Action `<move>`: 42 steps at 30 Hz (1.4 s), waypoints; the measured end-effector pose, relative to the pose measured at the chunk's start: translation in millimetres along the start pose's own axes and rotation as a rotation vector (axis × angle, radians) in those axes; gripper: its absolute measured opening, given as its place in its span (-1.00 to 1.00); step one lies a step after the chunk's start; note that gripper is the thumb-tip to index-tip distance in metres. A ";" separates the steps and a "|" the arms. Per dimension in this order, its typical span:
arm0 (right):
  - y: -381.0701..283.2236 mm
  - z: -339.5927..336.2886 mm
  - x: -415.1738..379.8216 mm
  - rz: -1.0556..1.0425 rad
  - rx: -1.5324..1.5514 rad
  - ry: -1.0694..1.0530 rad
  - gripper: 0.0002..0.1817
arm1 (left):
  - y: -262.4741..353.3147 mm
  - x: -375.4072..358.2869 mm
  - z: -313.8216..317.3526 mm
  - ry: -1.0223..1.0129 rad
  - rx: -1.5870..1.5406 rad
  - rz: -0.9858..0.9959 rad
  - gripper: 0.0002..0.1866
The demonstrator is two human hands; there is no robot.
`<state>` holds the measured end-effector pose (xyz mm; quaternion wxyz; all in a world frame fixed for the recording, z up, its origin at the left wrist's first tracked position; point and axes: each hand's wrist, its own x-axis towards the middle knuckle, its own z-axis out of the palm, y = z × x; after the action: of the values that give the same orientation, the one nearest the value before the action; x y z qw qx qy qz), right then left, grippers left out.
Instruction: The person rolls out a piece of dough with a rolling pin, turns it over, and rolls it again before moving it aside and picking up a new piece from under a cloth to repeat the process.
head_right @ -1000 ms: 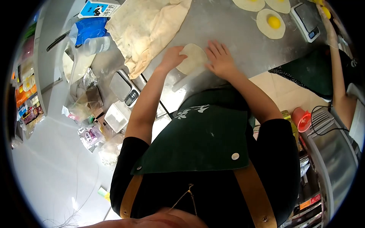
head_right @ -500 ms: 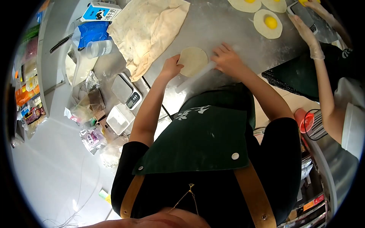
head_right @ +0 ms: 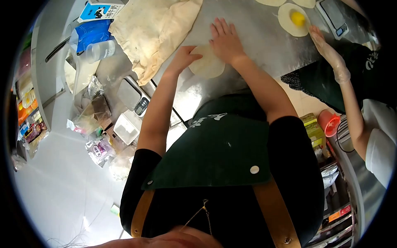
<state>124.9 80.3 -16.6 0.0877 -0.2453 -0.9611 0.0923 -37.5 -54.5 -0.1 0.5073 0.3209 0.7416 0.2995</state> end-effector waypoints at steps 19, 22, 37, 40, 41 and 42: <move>54.4 -62.0 -82.1 -0.342 0.201 -0.123 -0.60 | 8.8 -35.6 17.7 0.212 0.432 0.001 -0.68; 47.9 -51.4 -61.4 -0.352 0.258 -0.119 -0.58 | 5.9 -34.0 12.5 0.198 0.314 -0.059 -0.67; 4.1 -1.9 -5.9 -0.030 -0.001 -0.020 -0.43 | -12.7 3.4 4.0 0.048 -0.173 -0.038 -0.70; 4.5 0.0 -13.2 -0.054 0.018 0.023 -0.42 | -3.9 9.8 -1.8 -0.006 0.092 -0.023 -0.71; 9.5 0.1 -24.8 -0.071 0.024 0.026 -0.41 | 0.6 12.4 -2.4 -0.020 0.200 -0.012 -0.72; 14.7 -5.4 -38.8 -0.101 0.078 0.028 -0.43 | 4.7 13.0 -0.7 -0.008 0.283 0.017 -0.73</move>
<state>166.4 74.7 -19.3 0.1149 -0.1941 -0.9666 0.1219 -41.0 -41.5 -3.5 0.4573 0.3969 0.7716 0.1948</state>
